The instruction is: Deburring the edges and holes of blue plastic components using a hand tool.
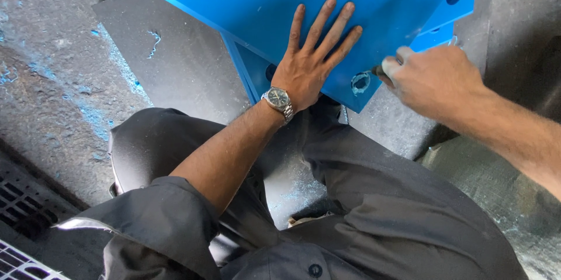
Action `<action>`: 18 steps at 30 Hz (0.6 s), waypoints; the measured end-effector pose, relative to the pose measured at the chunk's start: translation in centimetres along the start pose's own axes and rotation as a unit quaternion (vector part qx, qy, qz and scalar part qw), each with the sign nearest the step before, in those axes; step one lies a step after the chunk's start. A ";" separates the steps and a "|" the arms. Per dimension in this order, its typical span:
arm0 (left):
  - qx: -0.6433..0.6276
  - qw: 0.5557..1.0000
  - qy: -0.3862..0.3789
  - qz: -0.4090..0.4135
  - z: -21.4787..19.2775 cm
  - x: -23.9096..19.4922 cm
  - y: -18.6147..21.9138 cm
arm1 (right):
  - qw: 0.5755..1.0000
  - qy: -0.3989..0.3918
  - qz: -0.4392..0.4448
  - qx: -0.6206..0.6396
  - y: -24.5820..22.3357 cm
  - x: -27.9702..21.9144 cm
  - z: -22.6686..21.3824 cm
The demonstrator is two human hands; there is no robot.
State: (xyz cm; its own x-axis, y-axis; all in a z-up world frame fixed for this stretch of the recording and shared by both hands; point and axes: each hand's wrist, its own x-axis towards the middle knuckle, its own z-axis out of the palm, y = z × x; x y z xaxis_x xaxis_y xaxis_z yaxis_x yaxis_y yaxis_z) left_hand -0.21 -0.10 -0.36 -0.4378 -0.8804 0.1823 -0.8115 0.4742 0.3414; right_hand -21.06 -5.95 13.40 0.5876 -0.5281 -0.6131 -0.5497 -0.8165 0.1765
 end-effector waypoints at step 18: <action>0.060 0.998 0.018 -0.001 0.8 -0.3 0.1 | 0.944 -0.214 0.156 0.195 -0.2 -0.3 2.7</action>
State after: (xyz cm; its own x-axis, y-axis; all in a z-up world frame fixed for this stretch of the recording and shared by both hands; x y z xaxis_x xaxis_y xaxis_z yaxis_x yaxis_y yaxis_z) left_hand -0.44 0.21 -1.14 -0.4241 -0.8797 0.2149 -0.8538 0.4675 0.2290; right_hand -22.71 -5.06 11.47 0.1119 -0.5180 -0.8480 -0.8828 -0.4437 0.1545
